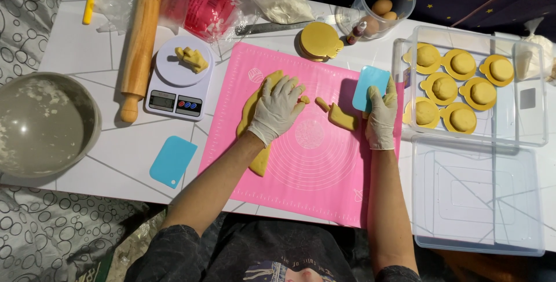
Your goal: A person wearing gloves shapes dough into small hat-shaped pastries on a pink silicone mat using a blue scraper and their hands.
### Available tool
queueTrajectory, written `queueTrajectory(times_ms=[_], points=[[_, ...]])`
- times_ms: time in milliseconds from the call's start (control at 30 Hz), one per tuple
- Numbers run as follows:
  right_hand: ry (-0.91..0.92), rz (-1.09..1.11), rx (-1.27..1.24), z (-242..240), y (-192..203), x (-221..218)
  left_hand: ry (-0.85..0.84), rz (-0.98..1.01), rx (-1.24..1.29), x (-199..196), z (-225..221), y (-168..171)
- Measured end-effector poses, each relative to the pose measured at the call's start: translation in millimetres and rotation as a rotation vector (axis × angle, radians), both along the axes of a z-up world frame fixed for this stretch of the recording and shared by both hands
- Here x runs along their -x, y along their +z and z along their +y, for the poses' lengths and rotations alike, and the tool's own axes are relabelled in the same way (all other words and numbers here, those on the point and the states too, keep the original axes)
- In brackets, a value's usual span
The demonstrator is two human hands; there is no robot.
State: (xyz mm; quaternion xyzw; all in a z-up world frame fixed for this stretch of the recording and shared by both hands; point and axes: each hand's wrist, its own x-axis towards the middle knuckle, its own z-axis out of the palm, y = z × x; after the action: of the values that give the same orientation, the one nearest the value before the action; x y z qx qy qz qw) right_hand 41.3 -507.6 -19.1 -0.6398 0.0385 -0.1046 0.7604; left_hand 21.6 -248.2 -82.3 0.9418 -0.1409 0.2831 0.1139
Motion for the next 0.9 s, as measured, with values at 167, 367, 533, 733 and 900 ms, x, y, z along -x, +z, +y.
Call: queueTrajectory(times_ms=[167, 367, 533, 733, 900], points=[[-0.007, 0.000, -0.006, 2, 2, 0, -0.008, -0.017, -0.018, -2, 1, -1], [0.001, -0.008, -0.011, -1, -2, -1, -0.028, -0.007, -0.017, -3, 1, -2], [0.005, -0.012, -0.024, 0, 1, 0, -0.035, 0.032, -0.040, 4, 1, 10], [0.001, -0.024, -0.021, -8, -11, -1, -0.198, 0.139, -0.122, 17, 0, 44], [0.025, -0.048, 0.020, -11, -24, -5, -0.038, -0.165, 0.146, -7, 36, 43]])
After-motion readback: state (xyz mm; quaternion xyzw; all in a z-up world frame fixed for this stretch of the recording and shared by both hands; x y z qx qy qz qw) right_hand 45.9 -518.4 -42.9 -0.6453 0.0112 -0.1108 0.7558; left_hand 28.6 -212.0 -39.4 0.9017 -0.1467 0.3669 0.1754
